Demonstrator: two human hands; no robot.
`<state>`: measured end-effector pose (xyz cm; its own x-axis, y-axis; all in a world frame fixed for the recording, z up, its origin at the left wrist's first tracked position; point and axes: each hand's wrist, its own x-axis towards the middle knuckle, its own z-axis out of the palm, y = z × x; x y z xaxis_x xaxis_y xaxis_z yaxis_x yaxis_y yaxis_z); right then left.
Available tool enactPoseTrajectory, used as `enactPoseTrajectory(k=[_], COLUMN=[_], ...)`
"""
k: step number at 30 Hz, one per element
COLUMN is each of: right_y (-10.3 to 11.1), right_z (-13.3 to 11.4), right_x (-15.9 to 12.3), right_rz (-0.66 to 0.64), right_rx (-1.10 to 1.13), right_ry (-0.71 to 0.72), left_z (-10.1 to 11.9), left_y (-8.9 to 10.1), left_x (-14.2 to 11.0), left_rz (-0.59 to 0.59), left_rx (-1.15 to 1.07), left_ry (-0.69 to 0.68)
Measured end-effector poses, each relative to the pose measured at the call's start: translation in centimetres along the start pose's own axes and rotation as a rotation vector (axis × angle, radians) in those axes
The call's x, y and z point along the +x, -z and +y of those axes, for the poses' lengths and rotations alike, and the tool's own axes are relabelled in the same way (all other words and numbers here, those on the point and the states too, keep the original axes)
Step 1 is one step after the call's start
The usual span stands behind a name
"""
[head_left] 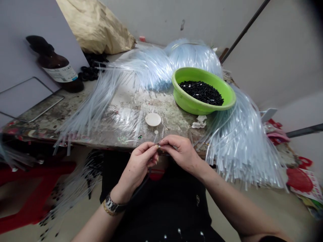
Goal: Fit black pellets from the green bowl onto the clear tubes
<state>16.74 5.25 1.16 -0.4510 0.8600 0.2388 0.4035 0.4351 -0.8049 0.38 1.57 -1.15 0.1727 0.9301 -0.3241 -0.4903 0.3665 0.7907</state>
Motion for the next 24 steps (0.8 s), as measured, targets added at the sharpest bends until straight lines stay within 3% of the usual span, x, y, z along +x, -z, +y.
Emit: enactPoseTrajectory(k=[11, 17, 24], right_y=[-0.6, 0.5, 2.7], right_z=[0.5, 1.3, 3.7], right_x=[0.0, 1.6, 5.7], right_rz=[0.042, 0.112, 0.164], right_rx=[0.202, 0.091, -0.235], right_ry=[-0.195, -0.114, 0.031], left_z=[-0.2, -0.1, -0.2], left_y=[0.2, 0.7, 2.0], left_x=[0.2, 0.6, 0.7], left_rz=[-0.004, 0.060, 0.133], left_rx=[-0.016, 0.045, 0.022], left_ry=[0.013, -0.066, -0.117])
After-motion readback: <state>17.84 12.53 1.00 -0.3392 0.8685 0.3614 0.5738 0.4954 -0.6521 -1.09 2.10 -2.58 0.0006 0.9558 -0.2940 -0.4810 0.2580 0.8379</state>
